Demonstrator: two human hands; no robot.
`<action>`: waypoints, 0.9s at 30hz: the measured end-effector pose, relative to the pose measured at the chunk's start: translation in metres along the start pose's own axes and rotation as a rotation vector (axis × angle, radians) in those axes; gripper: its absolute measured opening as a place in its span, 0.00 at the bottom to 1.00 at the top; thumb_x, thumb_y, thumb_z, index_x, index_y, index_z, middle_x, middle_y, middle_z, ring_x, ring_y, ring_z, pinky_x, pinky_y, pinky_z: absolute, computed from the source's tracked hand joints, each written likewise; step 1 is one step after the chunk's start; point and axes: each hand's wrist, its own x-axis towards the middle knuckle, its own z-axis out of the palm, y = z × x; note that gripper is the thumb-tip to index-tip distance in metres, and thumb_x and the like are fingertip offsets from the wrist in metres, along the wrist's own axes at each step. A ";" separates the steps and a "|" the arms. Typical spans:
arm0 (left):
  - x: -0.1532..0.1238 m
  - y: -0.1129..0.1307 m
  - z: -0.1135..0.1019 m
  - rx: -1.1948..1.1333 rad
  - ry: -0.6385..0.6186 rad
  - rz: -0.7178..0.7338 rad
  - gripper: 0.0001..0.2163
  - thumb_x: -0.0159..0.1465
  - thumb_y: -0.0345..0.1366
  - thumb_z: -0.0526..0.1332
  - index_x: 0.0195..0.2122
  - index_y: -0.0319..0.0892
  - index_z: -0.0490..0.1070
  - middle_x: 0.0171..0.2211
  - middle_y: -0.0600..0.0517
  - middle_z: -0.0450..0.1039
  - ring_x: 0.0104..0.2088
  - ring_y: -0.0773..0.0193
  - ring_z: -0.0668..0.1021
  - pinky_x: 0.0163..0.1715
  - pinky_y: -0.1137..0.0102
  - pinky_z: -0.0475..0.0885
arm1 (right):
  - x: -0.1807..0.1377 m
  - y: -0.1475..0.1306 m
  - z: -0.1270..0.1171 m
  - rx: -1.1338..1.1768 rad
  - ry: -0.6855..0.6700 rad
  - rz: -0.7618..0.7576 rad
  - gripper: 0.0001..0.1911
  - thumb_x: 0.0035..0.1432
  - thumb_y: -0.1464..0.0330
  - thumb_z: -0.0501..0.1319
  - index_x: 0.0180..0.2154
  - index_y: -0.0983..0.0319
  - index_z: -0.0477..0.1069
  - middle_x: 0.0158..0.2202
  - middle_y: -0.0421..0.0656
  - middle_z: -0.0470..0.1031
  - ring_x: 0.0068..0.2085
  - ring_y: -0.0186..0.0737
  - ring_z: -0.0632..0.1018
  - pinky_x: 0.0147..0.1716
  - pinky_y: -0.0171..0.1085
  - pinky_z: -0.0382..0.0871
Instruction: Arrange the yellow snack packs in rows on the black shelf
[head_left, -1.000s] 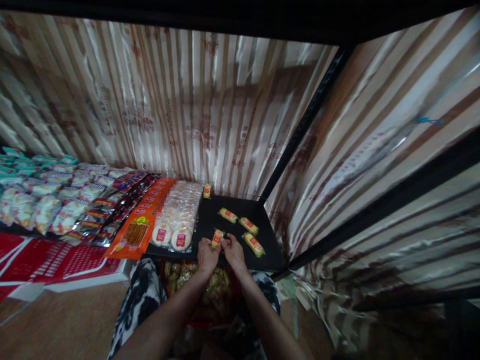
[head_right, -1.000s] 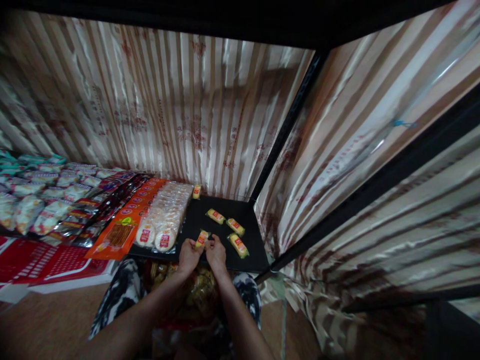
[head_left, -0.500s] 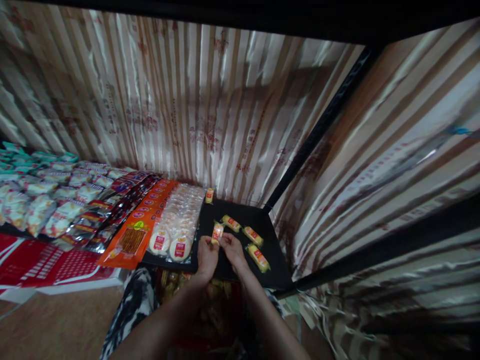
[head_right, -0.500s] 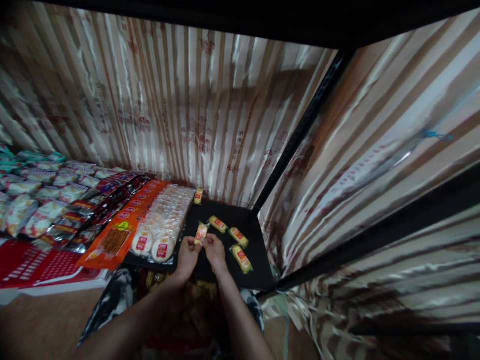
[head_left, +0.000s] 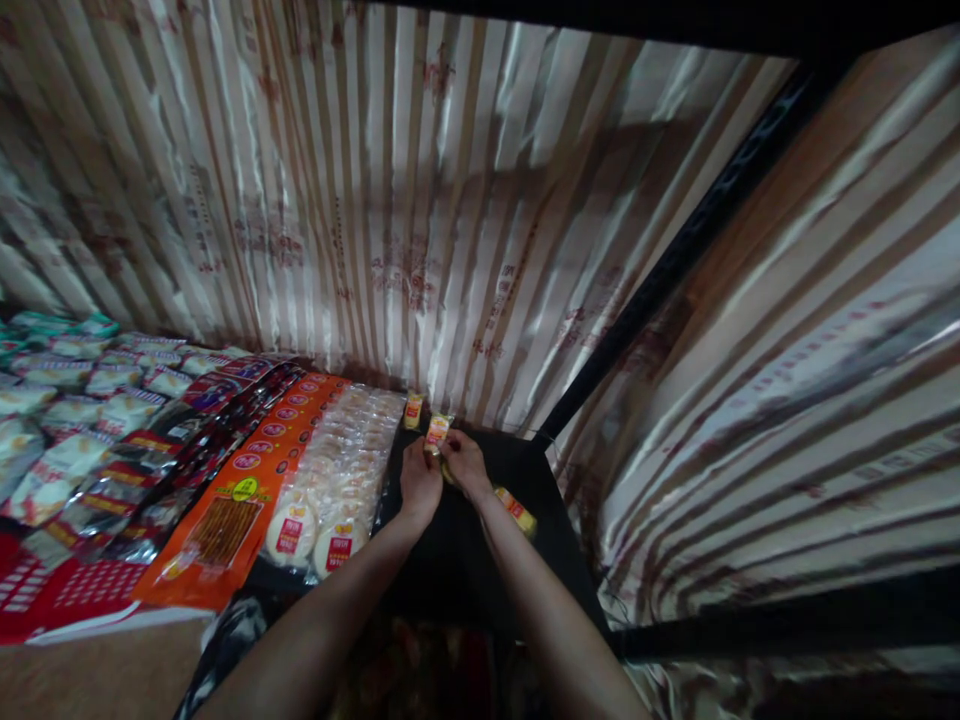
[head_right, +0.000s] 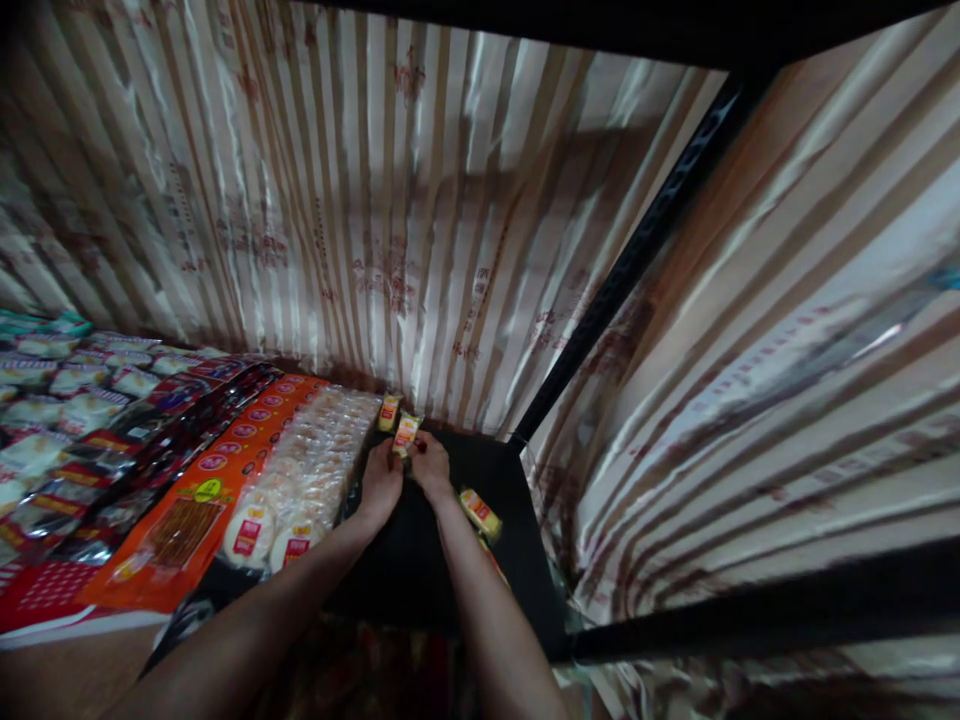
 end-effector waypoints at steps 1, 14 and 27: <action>0.005 0.001 0.004 0.000 -0.002 0.001 0.16 0.61 0.29 0.49 0.50 0.37 0.65 0.50 0.43 0.68 0.51 0.61 0.70 0.52 0.69 0.64 | 0.007 0.000 0.000 -0.015 0.006 0.010 0.14 0.54 0.68 0.57 0.43 0.61 0.71 0.38 0.42 0.77 0.39 0.36 0.77 0.41 0.34 0.68; 0.051 -0.013 0.047 0.039 -0.011 0.028 0.16 0.63 0.30 0.47 0.50 0.33 0.66 0.51 0.40 0.67 0.53 0.59 0.69 0.55 0.67 0.61 | 0.063 0.011 0.012 -0.216 0.048 0.085 0.13 0.55 0.70 0.58 0.44 0.63 0.68 0.41 0.46 0.76 0.43 0.38 0.76 0.43 0.33 0.67; 0.059 -0.017 0.044 0.190 -0.044 -0.006 0.19 0.63 0.30 0.47 0.53 0.33 0.65 0.58 0.43 0.60 0.57 0.58 0.65 0.56 0.68 0.61 | 0.079 0.020 0.023 -0.292 0.034 0.111 0.12 0.56 0.69 0.57 0.43 0.63 0.67 0.40 0.45 0.77 0.41 0.38 0.77 0.41 0.33 0.67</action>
